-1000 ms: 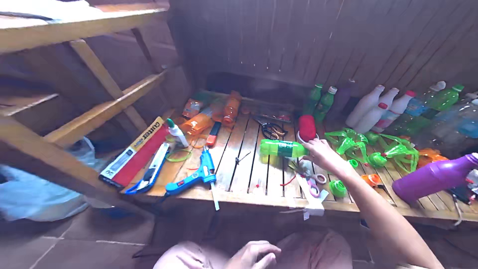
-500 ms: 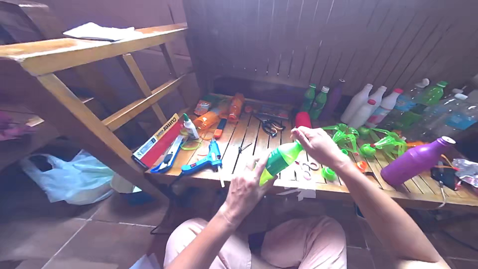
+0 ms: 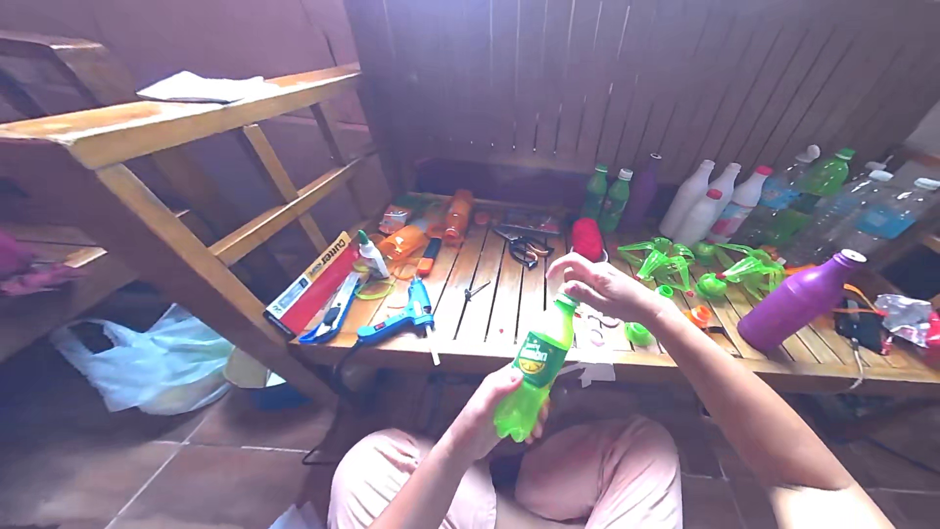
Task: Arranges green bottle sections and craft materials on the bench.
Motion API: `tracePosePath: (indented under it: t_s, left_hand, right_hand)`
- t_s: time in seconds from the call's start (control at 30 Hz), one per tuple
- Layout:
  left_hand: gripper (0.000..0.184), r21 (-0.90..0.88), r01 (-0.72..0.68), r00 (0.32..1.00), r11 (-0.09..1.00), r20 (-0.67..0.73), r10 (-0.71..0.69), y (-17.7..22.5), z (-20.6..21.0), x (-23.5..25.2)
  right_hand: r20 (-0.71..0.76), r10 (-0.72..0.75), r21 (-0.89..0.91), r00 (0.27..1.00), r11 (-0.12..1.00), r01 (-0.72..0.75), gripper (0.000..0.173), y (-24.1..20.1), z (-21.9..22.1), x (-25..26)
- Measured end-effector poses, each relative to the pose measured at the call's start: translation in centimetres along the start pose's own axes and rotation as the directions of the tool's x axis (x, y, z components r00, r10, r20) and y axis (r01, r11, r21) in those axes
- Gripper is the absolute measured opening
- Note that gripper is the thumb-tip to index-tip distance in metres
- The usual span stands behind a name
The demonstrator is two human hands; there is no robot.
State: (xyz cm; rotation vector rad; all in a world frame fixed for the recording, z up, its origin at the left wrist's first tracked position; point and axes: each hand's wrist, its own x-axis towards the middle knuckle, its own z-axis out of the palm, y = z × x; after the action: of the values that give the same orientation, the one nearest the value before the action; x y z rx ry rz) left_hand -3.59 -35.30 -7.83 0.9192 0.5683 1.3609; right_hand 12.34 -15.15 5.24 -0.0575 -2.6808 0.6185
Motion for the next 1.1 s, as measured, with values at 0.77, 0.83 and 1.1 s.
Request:
tracePosePath:
  t_s: [0.77, 0.83, 1.1]
  left_hand:
    - [0.065, -0.341, -0.014, 0.977, 0.94, 0.195, 0.085, -2.6, -6.8, -1.9]
    - [0.064, -0.313, -0.037, 0.983, 0.949, 0.16, 0.091, -2.4, -6.9, -2.1]
    - [0.068, -0.146, -0.094, 0.995, 0.985, 0.026, 0.099, -1.6, -7.2, -2.9]
  right_hand:
    - [0.134, 0.165, 0.162, 0.977, 0.969, -0.186, 0.032, 5.6, 1.3, 4.4]
    - [0.22, 0.307, -0.082, 0.926, 0.952, -0.296, 0.036, 7.5, 4.2, 5.0]
    - [-0.147, 0.4, -0.168, 0.905, 0.891, -0.421, 0.042, 12.5, 4.3, 7.0]
